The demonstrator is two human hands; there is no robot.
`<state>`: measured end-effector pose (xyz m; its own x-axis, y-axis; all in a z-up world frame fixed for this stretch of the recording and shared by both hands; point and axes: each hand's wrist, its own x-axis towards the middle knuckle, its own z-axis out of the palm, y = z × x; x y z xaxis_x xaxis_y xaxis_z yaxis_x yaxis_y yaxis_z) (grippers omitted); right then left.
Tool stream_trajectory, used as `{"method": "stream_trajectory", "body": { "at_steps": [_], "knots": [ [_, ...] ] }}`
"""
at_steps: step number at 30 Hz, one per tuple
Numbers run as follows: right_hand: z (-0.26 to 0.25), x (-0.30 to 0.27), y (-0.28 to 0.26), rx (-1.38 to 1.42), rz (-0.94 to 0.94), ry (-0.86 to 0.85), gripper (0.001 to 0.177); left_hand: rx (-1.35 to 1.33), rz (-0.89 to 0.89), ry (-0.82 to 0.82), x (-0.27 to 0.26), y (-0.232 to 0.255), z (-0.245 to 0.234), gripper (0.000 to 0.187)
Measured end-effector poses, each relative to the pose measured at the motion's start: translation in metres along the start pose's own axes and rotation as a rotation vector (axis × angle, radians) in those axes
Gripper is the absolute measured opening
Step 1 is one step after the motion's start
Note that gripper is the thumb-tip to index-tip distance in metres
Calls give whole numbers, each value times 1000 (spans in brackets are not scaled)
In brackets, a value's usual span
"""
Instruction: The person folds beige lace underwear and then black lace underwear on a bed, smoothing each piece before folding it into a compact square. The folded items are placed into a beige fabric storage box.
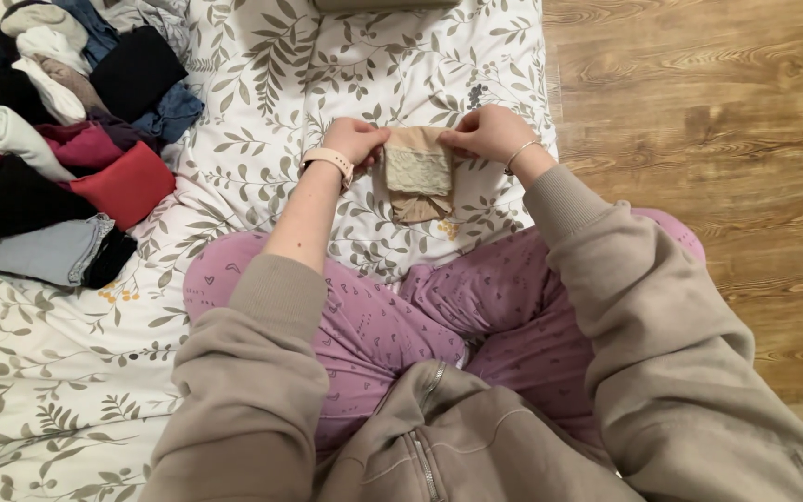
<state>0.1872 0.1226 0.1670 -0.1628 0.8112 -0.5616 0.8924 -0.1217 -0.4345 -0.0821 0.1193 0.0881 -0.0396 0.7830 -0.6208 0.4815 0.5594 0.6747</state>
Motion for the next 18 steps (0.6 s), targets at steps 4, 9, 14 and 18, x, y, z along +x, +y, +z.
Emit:
{"method": "stream_trajectory", "body": {
  "at_steps": [4, 9, 14, 18],
  "knots": [
    [9, 11, 10, 39, -12, 45, 40, 38, 26, 58, 4, -5, -3, 28],
    [38, 41, 34, 62, 21, -5, 50, 157, 48, -12, 5, -9, 4, 41],
    [34, 38, 26, 194, -10, 129, 41, 187, 104, 55, -7, 3, -5, 40],
    [35, 49, 34, 215, -12, 202, 41, -54, 79, 112, -26, 18, -10, 35]
  ]
}}
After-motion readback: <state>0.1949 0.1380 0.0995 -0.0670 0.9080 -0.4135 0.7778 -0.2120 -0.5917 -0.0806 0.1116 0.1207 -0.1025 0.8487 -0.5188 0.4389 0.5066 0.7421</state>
